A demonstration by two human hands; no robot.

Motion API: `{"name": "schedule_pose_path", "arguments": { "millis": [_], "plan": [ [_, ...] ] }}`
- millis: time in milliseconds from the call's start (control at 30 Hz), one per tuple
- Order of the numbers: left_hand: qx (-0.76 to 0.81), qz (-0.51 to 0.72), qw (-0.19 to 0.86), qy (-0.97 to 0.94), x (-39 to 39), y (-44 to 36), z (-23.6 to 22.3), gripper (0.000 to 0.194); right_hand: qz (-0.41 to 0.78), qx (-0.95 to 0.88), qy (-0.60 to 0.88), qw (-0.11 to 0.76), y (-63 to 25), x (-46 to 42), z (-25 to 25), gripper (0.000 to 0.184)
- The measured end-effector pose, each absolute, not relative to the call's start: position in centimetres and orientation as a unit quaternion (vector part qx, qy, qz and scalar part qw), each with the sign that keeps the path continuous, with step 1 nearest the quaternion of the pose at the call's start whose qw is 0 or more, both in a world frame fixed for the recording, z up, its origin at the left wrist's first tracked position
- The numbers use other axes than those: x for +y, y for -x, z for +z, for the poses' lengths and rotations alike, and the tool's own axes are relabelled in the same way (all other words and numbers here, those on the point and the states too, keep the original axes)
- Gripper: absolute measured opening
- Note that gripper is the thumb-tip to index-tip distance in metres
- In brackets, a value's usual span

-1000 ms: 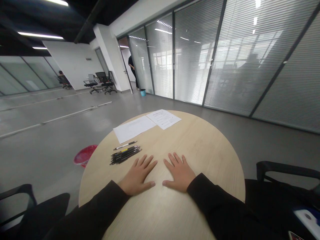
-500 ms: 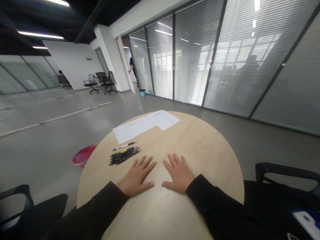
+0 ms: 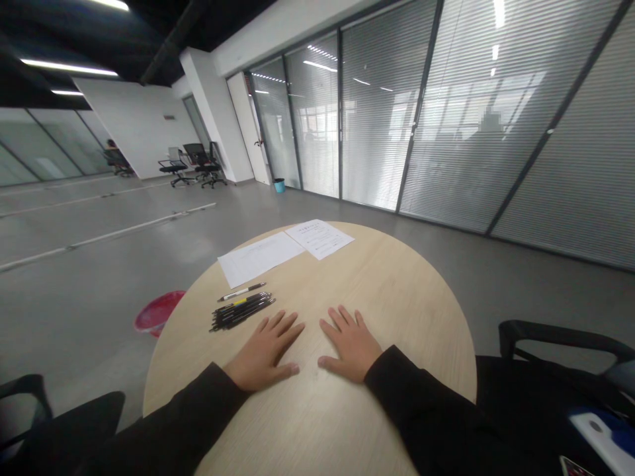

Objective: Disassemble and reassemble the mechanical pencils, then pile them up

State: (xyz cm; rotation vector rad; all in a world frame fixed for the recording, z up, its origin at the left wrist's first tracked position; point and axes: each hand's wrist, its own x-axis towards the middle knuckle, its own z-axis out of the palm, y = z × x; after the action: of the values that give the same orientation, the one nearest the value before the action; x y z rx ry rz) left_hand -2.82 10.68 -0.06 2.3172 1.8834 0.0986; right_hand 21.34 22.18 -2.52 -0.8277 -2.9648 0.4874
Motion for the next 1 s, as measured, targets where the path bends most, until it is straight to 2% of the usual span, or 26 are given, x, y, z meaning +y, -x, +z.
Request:
{"name": "schedule_pose_path", "arguments": {
  "millis": [100,233,367,500,800,1000],
  "plan": [
    [0.622,0.082,0.053,-0.777,11.2,3.9,1.0,0.06,0.163,-0.949,0.268,0.03,-21.5,22.4,-2.6,0.075],
    [0.672,0.13,-0.048,-0.728,13.0,7.9,2.1,0.039,0.164,-0.945,0.275,0.062,-21.7,22.5,-2.9,0.063],
    [0.743,0.089,-0.081,-0.659,15.9,13.5,3.0,0.038,0.161,-0.943,0.278,0.083,-21.7,22.5,-2.8,0.058],
    [0.756,0.025,-0.026,-0.654,18.7,16.7,3.5,0.035,0.163,-0.942,0.28,0.085,-21.6,22.4,-2.5,0.056],
    [0.751,-0.062,-0.006,-0.657,22.9,16.7,2.1,0.017,0.164,-0.94,0.271,0.126,-21.6,22.8,-3.0,0.049],
    [0.734,-0.09,-0.056,-0.671,22.0,15.9,4.4,0.021,0.161,-0.939,0.262,0.151,-21.7,23.1,-3.5,0.047]
  ]
}}
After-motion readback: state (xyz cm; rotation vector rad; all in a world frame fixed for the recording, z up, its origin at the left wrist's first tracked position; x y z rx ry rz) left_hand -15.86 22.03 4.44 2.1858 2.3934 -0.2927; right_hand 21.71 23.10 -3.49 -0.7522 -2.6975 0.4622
